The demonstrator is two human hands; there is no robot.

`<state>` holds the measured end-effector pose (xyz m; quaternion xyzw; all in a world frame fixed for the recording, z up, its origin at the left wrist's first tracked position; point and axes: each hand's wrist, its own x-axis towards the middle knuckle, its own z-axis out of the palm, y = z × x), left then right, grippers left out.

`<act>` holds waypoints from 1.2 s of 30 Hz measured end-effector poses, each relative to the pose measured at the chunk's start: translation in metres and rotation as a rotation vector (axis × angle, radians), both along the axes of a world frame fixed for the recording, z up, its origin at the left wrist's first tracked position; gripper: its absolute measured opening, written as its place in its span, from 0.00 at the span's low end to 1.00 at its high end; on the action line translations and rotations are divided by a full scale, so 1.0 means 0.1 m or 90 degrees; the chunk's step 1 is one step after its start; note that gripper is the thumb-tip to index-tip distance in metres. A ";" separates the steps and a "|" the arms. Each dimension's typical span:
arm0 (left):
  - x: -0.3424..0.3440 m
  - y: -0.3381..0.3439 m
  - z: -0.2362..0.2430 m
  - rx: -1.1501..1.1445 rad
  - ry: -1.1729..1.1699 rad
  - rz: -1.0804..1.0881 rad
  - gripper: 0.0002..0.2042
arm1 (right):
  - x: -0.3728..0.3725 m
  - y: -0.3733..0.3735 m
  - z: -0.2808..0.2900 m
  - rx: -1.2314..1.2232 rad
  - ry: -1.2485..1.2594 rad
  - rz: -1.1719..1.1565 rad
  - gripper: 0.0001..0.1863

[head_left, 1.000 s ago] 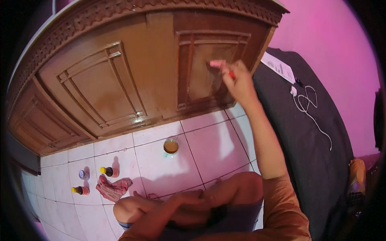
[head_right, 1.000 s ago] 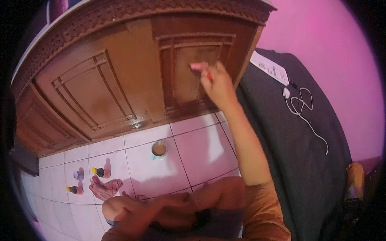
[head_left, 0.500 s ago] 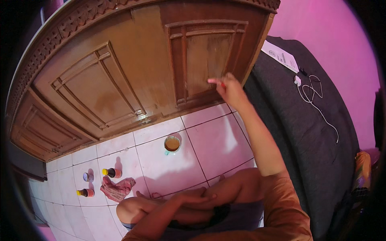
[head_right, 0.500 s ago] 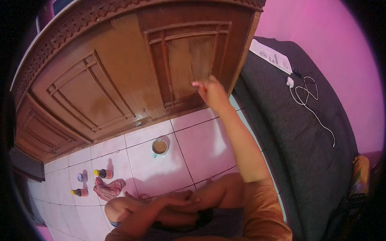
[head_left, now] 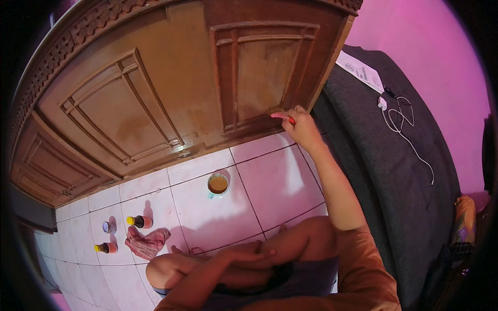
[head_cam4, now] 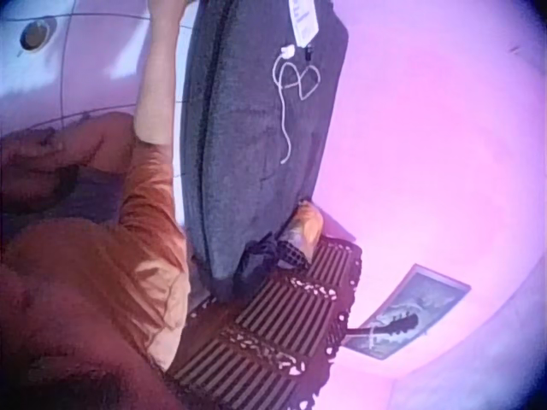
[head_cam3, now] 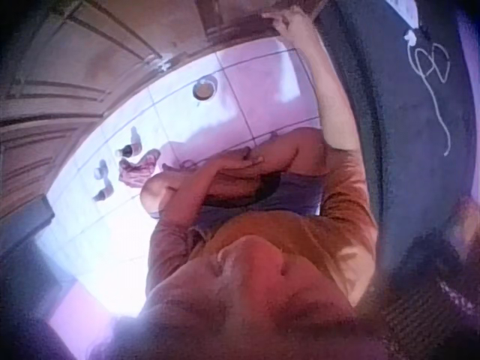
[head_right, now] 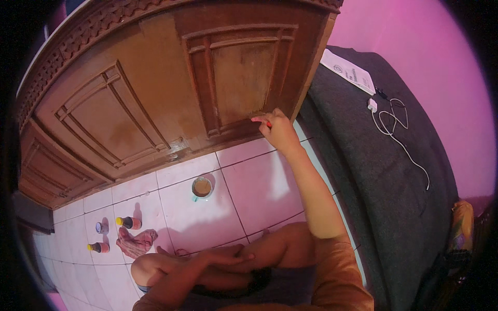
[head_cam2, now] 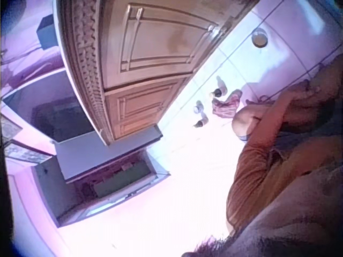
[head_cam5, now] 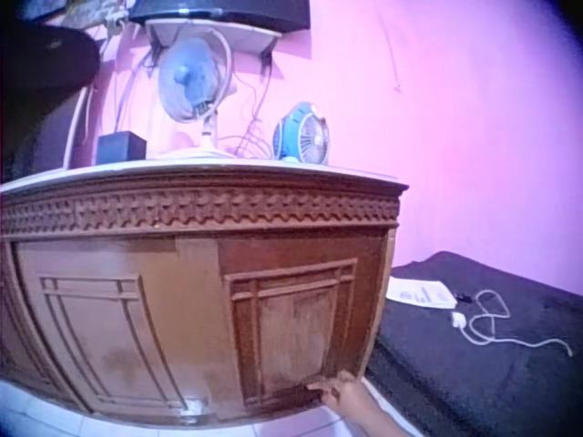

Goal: The person is using a brush to apply a brown liquid from a cup onto the wooden surface of a cabinet while sitting on the floor.

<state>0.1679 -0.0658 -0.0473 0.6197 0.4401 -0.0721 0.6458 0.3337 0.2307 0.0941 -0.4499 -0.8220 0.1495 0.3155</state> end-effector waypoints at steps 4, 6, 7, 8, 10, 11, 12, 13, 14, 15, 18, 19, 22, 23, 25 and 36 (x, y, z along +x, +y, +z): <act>0.01 0.02 0.02 0.008 0.003 -0.017 0.55 | -0.04 0.10 -0.23 -0.027 0.005 -0.025 0.15; 0.02 0.02 0.09 0.016 -0.003 0.002 0.55 | -0.03 0.21 -0.24 -0.010 0.009 -0.019 0.15; 0.02 0.01 0.07 0.013 -0.004 0.004 0.55 | -0.07 0.21 -0.20 0.006 0.013 -0.008 0.15; 0.01 0.00 0.05 0.013 -0.005 0.002 0.55 | -0.08 0.18 -0.17 0.003 0.012 -0.007 0.15; 0.02 -0.01 0.03 0.010 -0.008 0.001 0.55 | -0.07 0.12 -0.05 0.106 0.105 -0.021 0.16; 0.02 0.00 0.04 0.011 0.001 0.002 0.55 | -0.03 0.11 -0.04 0.070 0.110 -0.024 0.16; 0.03 0.00 0.03 0.011 0.011 0.004 0.55 | -0.03 0.08 -0.10 0.067 0.107 -0.022 0.16; 0.02 0.00 0.01 0.013 0.012 0.003 0.55 | -0.02 0.06 -0.14 0.028 0.084 -0.005 0.17; 0.02 0.00 -0.04 0.019 0.013 -0.008 0.54 | -0.02 0.06 -0.18 -0.012 0.061 0.012 0.17; 0.01 0.00 -0.07 0.024 0.014 -0.018 0.54 | -0.06 0.08 -0.25 -0.010 0.063 0.012 0.17; 0.02 0.03 0.08 0.029 0.007 -0.008 0.54 | -0.02 0.16 -0.35 -0.021 0.078 0.001 0.17; 0.01 0.02 0.07 0.028 0.010 -0.004 0.54 | -0.04 0.17 -0.27 0.014 0.083 -0.001 0.17; 0.05 0.03 0.02 0.010 0.009 -0.019 0.54 | 0.08 0.17 -0.13 0.051 0.072 -0.020 0.17; 0.04 0.05 0.06 0.006 0.005 -0.016 0.54 | 0.11 0.16 -0.12 0.063 0.063 -0.031 0.17; 0.04 0.06 0.06 0.004 0.006 -0.016 0.54 | 0.10 0.15 -0.19 0.034 0.060 -0.004 0.17; 0.04 0.00 -0.10 0.029 0.017 -0.012 0.54 | 0.09 0.08 0.07 0.053 0.131 -0.018 0.18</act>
